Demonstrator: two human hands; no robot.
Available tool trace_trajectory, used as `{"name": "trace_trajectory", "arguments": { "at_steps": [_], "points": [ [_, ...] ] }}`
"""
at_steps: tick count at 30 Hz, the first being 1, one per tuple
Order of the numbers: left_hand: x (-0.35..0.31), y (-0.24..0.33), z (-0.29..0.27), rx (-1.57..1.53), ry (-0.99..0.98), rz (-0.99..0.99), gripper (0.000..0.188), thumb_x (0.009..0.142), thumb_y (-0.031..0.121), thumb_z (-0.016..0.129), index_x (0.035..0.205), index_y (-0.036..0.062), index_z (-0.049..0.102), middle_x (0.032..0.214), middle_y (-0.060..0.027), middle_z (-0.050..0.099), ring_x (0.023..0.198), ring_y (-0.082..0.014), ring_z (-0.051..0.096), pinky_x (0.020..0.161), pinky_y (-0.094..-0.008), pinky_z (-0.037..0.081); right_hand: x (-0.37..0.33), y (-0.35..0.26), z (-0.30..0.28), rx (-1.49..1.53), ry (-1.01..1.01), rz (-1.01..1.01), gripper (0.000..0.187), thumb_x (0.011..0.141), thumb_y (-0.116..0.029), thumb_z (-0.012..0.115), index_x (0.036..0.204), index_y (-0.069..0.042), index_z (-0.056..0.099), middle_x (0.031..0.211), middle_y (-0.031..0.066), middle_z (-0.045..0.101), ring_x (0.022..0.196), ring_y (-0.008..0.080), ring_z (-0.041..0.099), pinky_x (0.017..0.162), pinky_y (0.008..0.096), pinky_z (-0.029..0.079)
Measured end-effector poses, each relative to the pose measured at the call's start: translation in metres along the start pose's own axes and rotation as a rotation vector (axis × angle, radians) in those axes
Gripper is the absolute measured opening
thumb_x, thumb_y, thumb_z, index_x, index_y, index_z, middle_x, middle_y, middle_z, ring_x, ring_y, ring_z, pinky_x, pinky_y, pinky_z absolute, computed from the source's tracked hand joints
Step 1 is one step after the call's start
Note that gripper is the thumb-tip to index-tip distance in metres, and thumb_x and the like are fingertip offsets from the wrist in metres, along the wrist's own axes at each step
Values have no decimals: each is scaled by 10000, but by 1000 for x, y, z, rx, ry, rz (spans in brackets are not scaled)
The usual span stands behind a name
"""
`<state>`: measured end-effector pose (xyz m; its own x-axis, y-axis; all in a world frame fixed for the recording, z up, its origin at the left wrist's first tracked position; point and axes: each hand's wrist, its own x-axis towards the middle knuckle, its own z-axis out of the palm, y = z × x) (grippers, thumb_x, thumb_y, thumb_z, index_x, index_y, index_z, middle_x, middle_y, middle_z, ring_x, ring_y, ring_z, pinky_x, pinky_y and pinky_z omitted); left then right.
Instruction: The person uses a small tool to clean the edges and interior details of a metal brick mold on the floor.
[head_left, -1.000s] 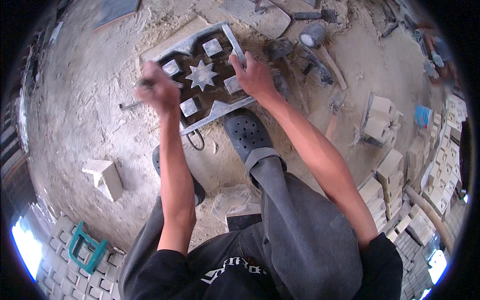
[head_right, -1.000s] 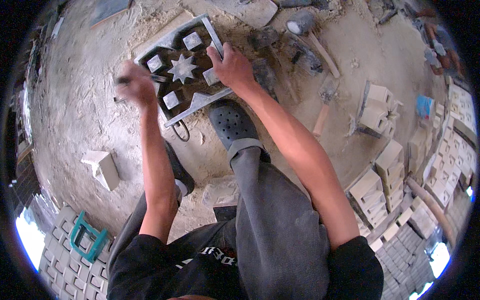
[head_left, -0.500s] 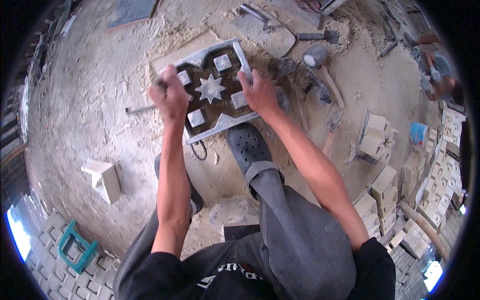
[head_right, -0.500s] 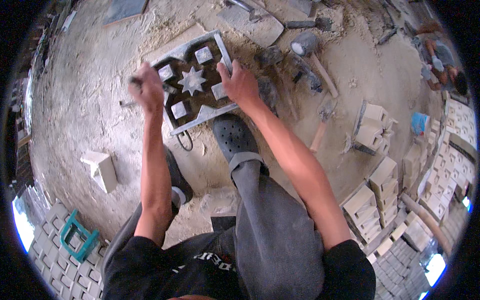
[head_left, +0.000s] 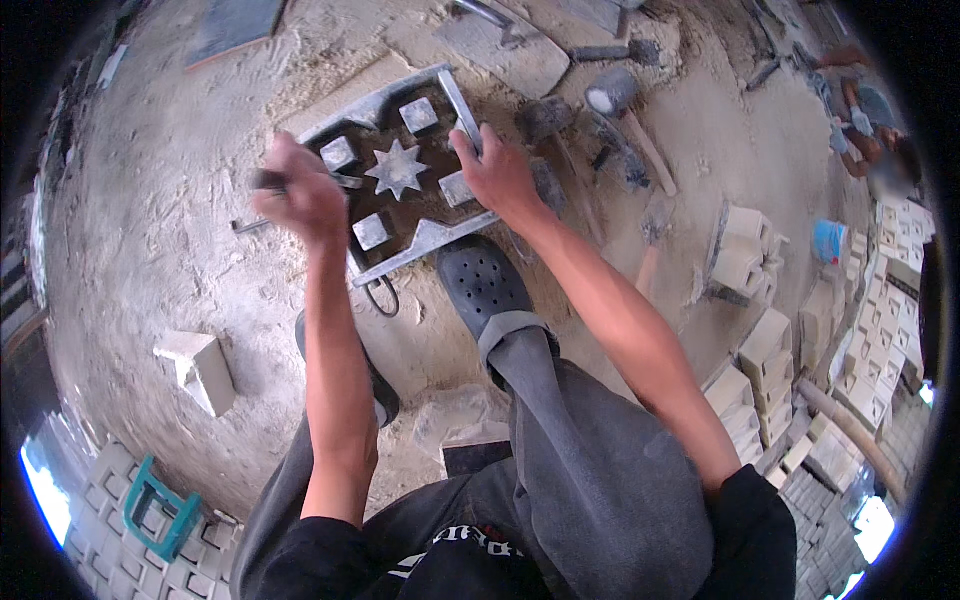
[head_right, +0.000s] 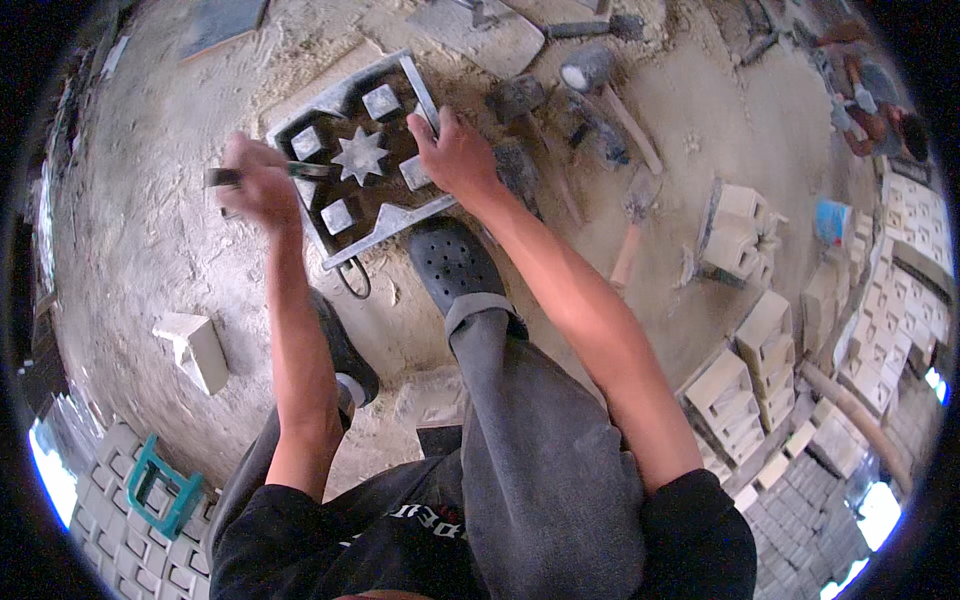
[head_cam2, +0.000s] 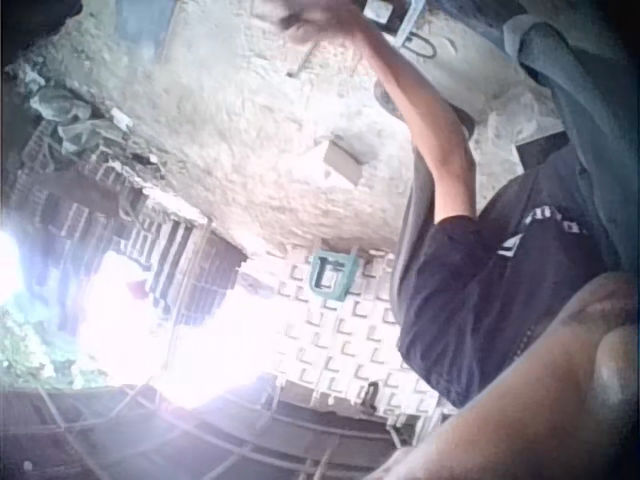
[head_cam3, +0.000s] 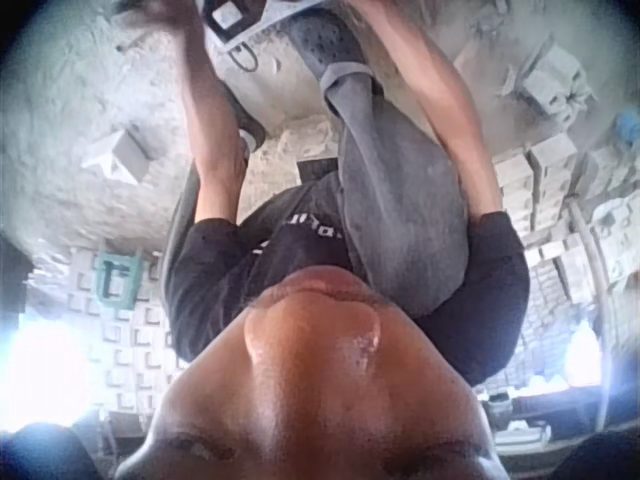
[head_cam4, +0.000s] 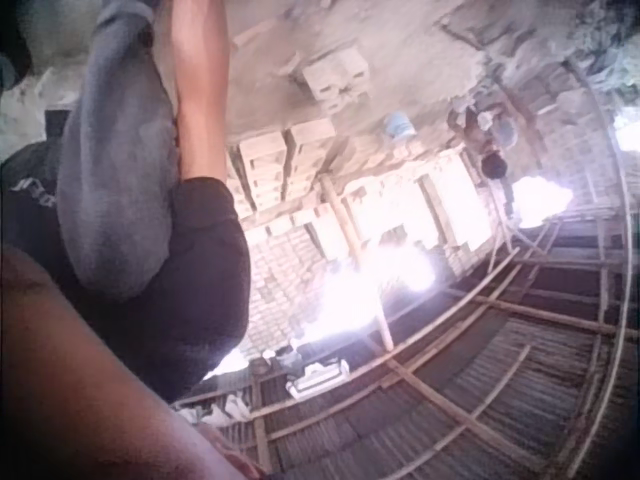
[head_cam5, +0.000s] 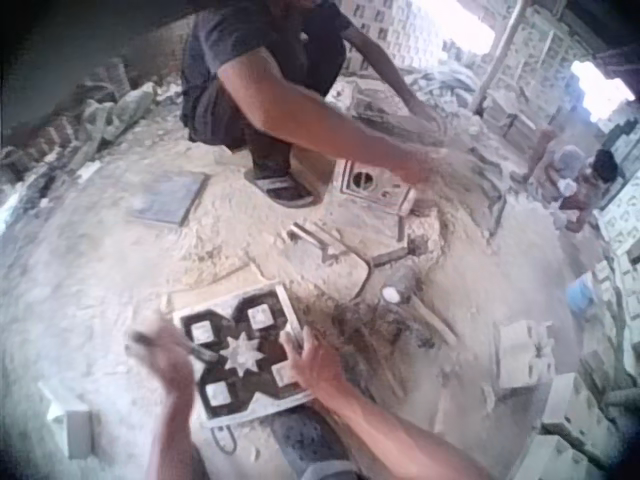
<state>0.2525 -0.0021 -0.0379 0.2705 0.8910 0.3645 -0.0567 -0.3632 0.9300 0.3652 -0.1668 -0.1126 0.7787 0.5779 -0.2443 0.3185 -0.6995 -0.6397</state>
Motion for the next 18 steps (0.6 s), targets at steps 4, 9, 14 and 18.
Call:
{"name": "trace_trajectory", "arguments": {
  "at_steps": [4, 9, 14, 18],
  "points": [
    [-10, -38, -4, 100, 100, -94, 413, 953, 180, 468, 557, 80, 404, 494, 34, 389, 472, -59, 365, 435, -248, 283, 2, -4, -1, 22, 1, -17, 521, 936, -504, 447, 922, 9, 536, 851, 291, 625, 825, 470, 606, 712, 532, 478],
    [-7, -2, -10, 18, 338, -79, 408, 963, 211, 488, 577, 82, 510, 499, -23, 487, 394, -90, 415, 393, -239, 333, -1, -4, -2, 22, -17, 7, 523, 936, -500, 448, 923, 14, 542, 879, 296, 621, 855, 470, 599, 739, 528, 472],
    [-2, -49, 11, 229, 426, -112, 434, 968, 313, 515, 596, 94, 464, 516, 4, 442, 445, -112, 414, 428, -277, 316, 1, -8, -1, 49, -13, 9, 530, 931, -502, 456, 937, 20, 543, 887, 300, 616, 862, 472, 593, 749, 530, 467],
    [11, -28, -5, -354, -100, -349, 478, 945, 345, 543, 561, 136, 351, 512, 27, 330, 441, -111, 294, 437, -288, 207, 0, -3, -6, 31, -15, 21, 542, 929, -507, 457, 952, 27, 544, 895, 303, 616, 875, 475, 593, 755, 534, 463]
  ]
}}
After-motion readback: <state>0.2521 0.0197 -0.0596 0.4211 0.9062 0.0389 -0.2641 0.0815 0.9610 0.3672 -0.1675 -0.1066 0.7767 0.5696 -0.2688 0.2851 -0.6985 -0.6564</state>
